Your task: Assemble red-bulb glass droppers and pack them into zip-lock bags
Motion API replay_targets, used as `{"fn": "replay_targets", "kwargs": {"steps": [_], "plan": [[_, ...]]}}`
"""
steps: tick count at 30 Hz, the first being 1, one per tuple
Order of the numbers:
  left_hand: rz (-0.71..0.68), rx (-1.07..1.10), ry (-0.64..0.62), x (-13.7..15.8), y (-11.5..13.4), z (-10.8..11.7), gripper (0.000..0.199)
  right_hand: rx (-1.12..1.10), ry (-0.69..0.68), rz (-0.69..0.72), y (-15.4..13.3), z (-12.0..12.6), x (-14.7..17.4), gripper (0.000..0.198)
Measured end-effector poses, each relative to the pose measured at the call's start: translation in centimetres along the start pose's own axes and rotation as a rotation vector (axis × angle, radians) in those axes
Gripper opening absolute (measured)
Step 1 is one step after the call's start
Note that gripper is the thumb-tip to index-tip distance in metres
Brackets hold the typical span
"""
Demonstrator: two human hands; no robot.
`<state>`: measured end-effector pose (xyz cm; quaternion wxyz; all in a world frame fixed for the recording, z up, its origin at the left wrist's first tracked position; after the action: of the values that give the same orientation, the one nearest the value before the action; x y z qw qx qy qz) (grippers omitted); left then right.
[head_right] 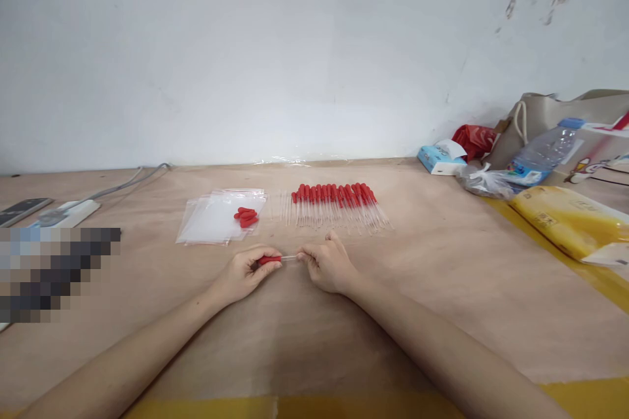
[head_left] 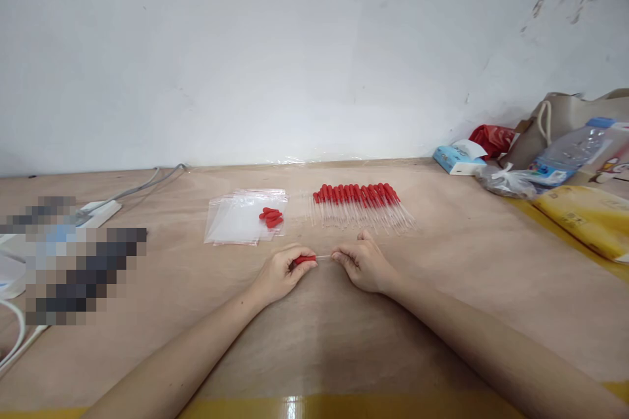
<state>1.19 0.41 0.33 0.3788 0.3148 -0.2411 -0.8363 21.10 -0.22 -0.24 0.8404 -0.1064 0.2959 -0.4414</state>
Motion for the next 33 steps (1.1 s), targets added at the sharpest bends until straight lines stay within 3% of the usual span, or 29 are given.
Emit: {"fn": "replay_targets", "kwargs": {"steps": [10, 13, 16, 21, 23, 28, 33], "plan": [[0.000, -0.015, -0.033, -0.3, -0.3, 0.1, 0.018, 0.037, -0.090, -0.024, -0.5, 0.6, -0.7, 0.024], [-0.069, -0.109, -0.034, -0.9, -0.1, 0.6, 0.021, 0.015, -0.152, 0.001, -0.4, 1.6, -0.7, 0.024], [-0.118, -0.301, 0.048, -1.8, -0.1, 1.1, 0.030, -0.047, -0.169, -0.034, 0.3, 2.5, -0.7, 0.023], [-0.120, -0.672, 0.019, -4.9, -1.7, 0.8, 0.042, -0.147, 0.048, -0.299, 2.2, 2.8, -1.1, 0.023], [-0.105, -0.748, -0.016, -6.5, -2.6, 0.3, 0.047, -0.152, 0.162, -0.335, 2.4, 2.6, -1.9, 0.023], [-0.060, -0.818, -0.098, -9.2, -4.4, -0.5, 0.052, 0.122, 0.344, -0.188, 2.1, 1.7, -5.1, 0.026], [-0.082, -0.831, -0.074, -8.7, -4.7, -0.1, 0.053, 0.427, 0.316, -0.120, 2.3, -0.3, -8.3, 0.034]]}}
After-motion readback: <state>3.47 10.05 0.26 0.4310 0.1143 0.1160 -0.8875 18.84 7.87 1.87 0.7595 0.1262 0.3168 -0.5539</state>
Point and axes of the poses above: each hand's wrist, its own x-axis away from the middle knuckle, its own z-axis out of the back of the hand, y = z × x, the point moved 1 cm from there along -x, towards the middle knuckle
